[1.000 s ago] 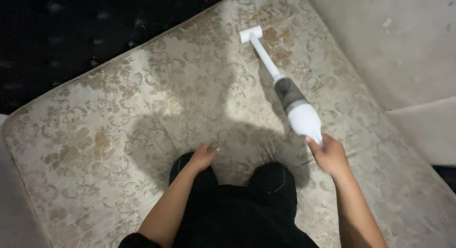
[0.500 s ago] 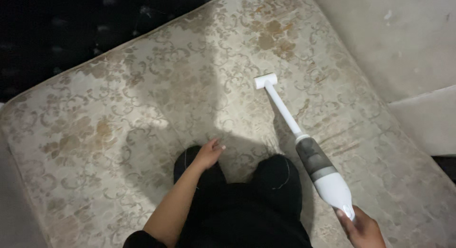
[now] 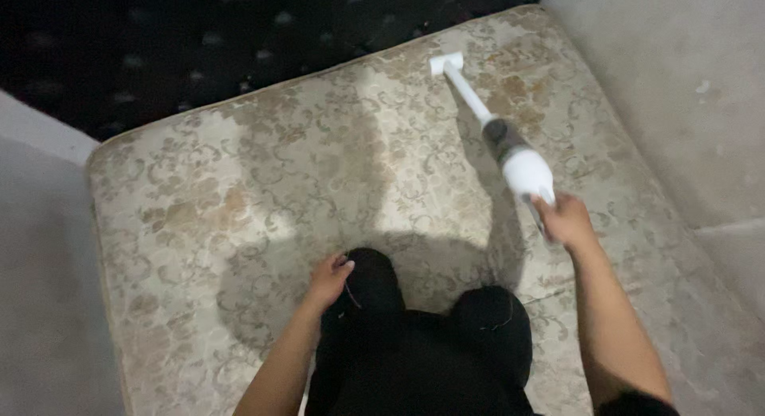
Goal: The person unboxes a vacuum cleaner, connects the main body to the extension tube and vacuum head, and uses it to vacuum a mattress.
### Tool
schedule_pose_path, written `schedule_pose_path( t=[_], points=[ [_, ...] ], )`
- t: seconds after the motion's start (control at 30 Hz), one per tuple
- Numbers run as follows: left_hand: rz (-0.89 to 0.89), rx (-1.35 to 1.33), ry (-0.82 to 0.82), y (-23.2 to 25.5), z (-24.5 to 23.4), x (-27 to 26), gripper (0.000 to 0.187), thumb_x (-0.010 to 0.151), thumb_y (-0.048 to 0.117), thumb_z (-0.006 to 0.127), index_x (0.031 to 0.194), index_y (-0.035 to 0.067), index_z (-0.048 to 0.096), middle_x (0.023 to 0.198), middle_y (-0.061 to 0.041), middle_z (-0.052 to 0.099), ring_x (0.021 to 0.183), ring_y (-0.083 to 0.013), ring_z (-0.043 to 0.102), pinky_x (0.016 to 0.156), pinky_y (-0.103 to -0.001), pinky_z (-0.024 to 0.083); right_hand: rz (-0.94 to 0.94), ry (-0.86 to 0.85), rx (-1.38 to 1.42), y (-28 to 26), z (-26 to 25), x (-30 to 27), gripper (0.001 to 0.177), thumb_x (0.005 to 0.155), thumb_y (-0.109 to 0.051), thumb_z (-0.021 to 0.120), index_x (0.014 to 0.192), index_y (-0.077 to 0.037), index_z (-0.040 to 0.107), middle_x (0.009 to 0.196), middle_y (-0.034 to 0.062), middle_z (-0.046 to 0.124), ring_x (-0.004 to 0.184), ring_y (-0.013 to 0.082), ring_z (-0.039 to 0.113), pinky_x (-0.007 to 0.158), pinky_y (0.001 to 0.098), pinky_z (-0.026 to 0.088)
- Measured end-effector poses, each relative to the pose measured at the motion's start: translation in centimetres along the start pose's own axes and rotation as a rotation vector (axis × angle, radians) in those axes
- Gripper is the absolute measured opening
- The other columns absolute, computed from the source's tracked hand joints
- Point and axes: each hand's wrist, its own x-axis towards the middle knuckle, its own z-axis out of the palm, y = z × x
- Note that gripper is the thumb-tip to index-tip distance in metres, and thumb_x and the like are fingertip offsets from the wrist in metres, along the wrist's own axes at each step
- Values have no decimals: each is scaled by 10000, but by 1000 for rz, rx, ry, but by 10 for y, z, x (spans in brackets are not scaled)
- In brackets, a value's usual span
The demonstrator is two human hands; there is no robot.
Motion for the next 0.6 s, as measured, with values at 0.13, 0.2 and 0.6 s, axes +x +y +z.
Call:
schedule_pose_path(
  t=[0.13,0.2,0.6],
  points=[
    [30,60,67,-3,-24,-17,593,939,326,669,1417,-1,541,1401,-166,637,1297,-285,609,1090,-374,452,-1,-38,171,-65,8,40,533,984,-479,644,924,48,692,621,138,646,470,240,628,490,409,507],
    [-4,43,62,1,-30,-23,603,935,326,660,1427,6,520,1410,-159,626,1304,-280,596,1088,-373,440,5,-4,204,-84,13,40,507,977,-469,664,941,37,680,605,117,622,472,245,624,467,405,503],
    [110,41,-70,23,-7,1,562,916,288,692,1378,-14,588,1351,-173,691,1241,-251,669,1061,-344,503,184,-33,94,-2,16,-175,525,950,-525,618,951,-9,711,608,124,648,521,242,609,544,407,497]
  ],
)
